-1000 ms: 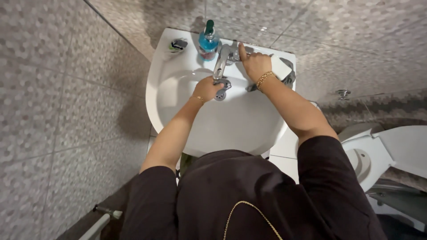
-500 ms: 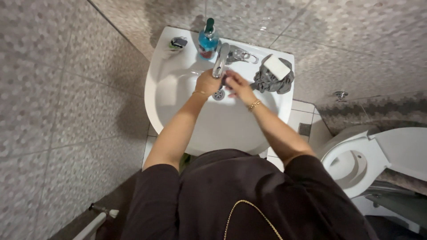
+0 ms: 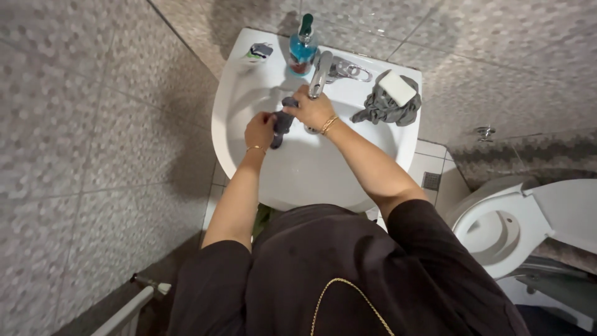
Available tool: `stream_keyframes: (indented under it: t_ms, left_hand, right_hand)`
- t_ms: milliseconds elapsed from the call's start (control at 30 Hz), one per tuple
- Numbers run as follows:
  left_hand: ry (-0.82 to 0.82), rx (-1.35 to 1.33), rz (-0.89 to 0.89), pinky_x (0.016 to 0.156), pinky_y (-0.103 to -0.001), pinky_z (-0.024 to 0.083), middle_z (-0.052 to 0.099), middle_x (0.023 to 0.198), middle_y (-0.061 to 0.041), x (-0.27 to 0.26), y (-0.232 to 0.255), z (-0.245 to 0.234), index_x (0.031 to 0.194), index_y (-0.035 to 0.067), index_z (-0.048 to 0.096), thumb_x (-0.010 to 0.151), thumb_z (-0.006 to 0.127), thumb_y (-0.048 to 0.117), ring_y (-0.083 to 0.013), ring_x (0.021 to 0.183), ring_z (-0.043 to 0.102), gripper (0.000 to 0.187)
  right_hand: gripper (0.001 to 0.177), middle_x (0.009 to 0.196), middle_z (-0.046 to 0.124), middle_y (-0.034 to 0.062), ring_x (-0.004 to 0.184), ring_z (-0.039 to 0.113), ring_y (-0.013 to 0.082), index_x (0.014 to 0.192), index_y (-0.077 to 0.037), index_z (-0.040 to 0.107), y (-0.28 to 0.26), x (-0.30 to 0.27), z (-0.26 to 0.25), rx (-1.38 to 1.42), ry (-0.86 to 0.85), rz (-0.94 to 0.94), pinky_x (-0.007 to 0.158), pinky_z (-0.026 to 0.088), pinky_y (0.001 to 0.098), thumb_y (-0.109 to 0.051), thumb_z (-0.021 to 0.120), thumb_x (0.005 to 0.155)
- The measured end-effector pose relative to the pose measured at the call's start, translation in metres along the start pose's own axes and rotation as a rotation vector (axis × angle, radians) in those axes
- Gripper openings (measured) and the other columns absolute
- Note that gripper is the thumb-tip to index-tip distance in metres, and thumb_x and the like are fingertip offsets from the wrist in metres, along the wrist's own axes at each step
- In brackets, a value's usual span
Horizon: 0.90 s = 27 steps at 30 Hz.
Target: The recorder is washing their hands at a bathroom sink using soap and a small towel/cloth.
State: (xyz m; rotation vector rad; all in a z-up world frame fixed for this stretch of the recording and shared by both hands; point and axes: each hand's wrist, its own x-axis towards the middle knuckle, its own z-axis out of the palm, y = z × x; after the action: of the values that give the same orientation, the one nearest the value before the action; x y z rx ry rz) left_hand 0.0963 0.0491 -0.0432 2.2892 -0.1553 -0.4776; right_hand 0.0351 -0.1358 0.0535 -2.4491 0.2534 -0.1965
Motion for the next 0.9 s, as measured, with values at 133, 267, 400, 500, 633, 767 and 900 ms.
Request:
stream_keyframes:
  t_ms: [133, 267, 400, 500, 633, 767, 900]
  left_hand:
    - [0.109, -0.055, 0.179, 0.078, -0.044, 0.053, 0.075, 0.099, -0.013, 0.021, -0.031, 0.025, 0.105, 0.01, 0.073, 0.099, 0.067, 0.031, -0.0337, 0.092, 0.068, 0.023]
    - [-0.122, -0.708, -0.153, 0.065, -0.034, 0.051, 0.069, 0.086, -0.009, 0.03, -0.037, 0.034, 0.111, 0.005, 0.061, 0.097, 0.061, 0.022, -0.0196, 0.071, 0.063, 0.022]
    - [-0.396, -0.878, -0.262, 0.062, -0.033, 0.047, 0.067, 0.083, -0.005, 0.024, -0.052, 0.04, 0.116, 0.005, 0.059, 0.096, 0.066, 0.023, -0.0165, 0.072, 0.061, 0.028]
    - [-0.33, -0.362, 0.14, 0.085, -0.034, 0.054, 0.072, 0.1, -0.006, 0.022, -0.09, 0.057, 0.117, 0.005, 0.066, 0.097, 0.079, 0.025, -0.0227, 0.095, 0.067, 0.031]
    - [-0.193, 0.478, 0.432, 0.087, -0.045, 0.053, 0.064, 0.117, -0.011, -0.01, -0.06, 0.025, 0.117, 0.014, 0.065, 0.07, 0.085, 0.021, -0.0345, 0.108, 0.061, 0.052]
    - [-0.306, 0.792, 0.42, 0.089, -0.049, 0.054, 0.061, 0.122, -0.01, 0.006, -0.075, 0.047, 0.113, 0.018, 0.068, 0.089, 0.075, 0.018, -0.0336, 0.112, 0.061, 0.025]
    - [-0.034, 0.448, 0.501, 0.088, -0.047, 0.057, 0.069, 0.111, -0.008, 0.015, -0.047, 0.059, 0.097, 0.016, 0.068, 0.085, 0.075, 0.021, -0.0337, 0.106, 0.068, 0.015]
  right_hand:
    - [0.045, 0.104, 0.069, 0.0043, 0.084, 0.069, 0.0175, 0.116, -0.004, 0.068, 0.011, -0.005, -0.008, 0.458, -0.181, 0.252, 0.079, 0.057, 0.0318, -0.032, 0.083, 0.084]
    - [0.041, 0.096, 0.066, -0.0036, 0.089, 0.061, 0.0086, 0.11, -0.004, 0.064, 0.024, -0.013, -0.001, 0.885, -0.18, 0.283, 0.079, 0.051, 0.0288, -0.027, 0.084, 0.083]
    - [0.032, 0.084, 0.059, -0.0029, 0.078, 0.051, 0.01, 0.096, -0.001, 0.066, 0.023, -0.013, 0.005, 0.846, -0.162, 0.332, 0.069, 0.043, 0.0312, -0.031, 0.078, 0.095]
    - [0.027, 0.079, 0.062, -0.003, 0.072, 0.055, 0.0092, 0.092, -0.005, 0.069, 0.013, -0.009, 0.001, 0.633, -0.12, 0.27, 0.067, 0.047, 0.0292, -0.032, 0.075, 0.091]
    - [0.031, 0.076, 0.063, -0.0008, 0.069, 0.058, 0.0096, 0.089, -0.004, 0.065, 0.009, -0.012, -0.006, 0.479, -0.117, 0.22, 0.065, 0.05, 0.0295, -0.031, 0.079, 0.085]
    - [0.037, 0.074, 0.064, 0.0085, 0.067, 0.058, 0.0154, 0.089, -0.003, 0.068, 0.022, -0.016, -0.007, 0.455, -0.066, 0.27, 0.065, 0.051, 0.0345, -0.036, 0.083, 0.082]
    - [0.036, 0.072, 0.069, 0.0121, 0.063, 0.063, 0.0194, 0.091, -0.005, 0.076, 0.037, -0.021, -0.015, 0.383, -0.087, 0.341, 0.064, 0.052, 0.0361, -0.041, 0.079, 0.085]
